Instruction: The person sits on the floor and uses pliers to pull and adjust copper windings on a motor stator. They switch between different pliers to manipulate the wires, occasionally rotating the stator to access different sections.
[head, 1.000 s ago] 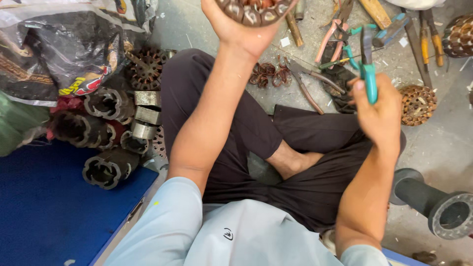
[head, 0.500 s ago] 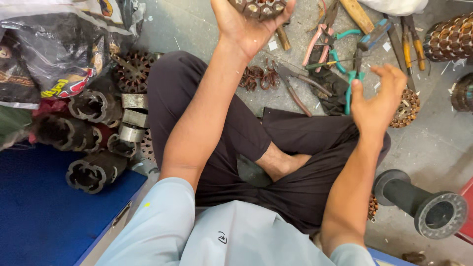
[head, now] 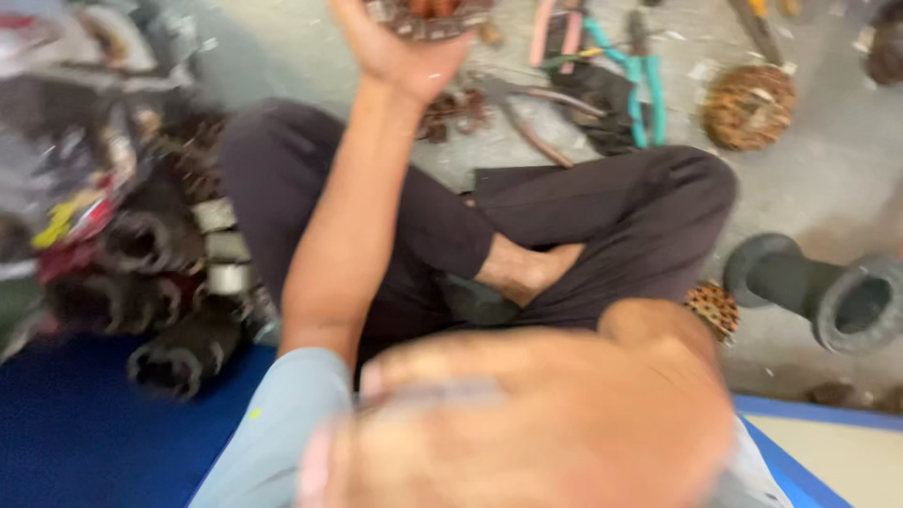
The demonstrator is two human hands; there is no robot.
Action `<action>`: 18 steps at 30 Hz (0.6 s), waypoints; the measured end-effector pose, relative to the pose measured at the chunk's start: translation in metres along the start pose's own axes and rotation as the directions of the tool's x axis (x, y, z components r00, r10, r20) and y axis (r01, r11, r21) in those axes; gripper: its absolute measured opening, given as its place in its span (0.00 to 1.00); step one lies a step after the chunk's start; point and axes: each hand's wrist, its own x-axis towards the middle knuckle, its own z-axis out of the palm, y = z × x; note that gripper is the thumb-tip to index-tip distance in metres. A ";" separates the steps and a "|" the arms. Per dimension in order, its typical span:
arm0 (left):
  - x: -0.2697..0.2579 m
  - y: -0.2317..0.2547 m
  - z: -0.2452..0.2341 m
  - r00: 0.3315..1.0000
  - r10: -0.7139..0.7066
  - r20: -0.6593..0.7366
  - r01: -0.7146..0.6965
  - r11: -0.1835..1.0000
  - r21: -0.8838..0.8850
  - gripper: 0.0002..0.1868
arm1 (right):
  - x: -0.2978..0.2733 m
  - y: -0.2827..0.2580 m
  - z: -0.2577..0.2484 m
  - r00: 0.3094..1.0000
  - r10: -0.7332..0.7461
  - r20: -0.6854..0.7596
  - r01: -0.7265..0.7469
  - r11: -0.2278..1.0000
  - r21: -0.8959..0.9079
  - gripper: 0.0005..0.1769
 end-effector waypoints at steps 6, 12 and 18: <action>-0.009 0.012 0.057 0.989 0.102 0.103 -0.112 0.989 0.093 0.37 | -0.046 0.122 0.020 0.719 0.690 0.082 -0.593 0.671 -0.446 0.15; -0.005 0.013 0.060 0.993 0.110 0.033 -0.110 0.994 0.018 0.39 | -0.136 0.224 0.049 0.554 0.792 -0.257 -0.731 0.314 -0.606 0.39; 0.000 0.010 0.061 0.993 0.114 0.005 -0.114 0.993 -0.030 0.38 | -0.149 0.256 0.049 0.431 0.872 -0.230 -0.768 0.221 -0.601 0.19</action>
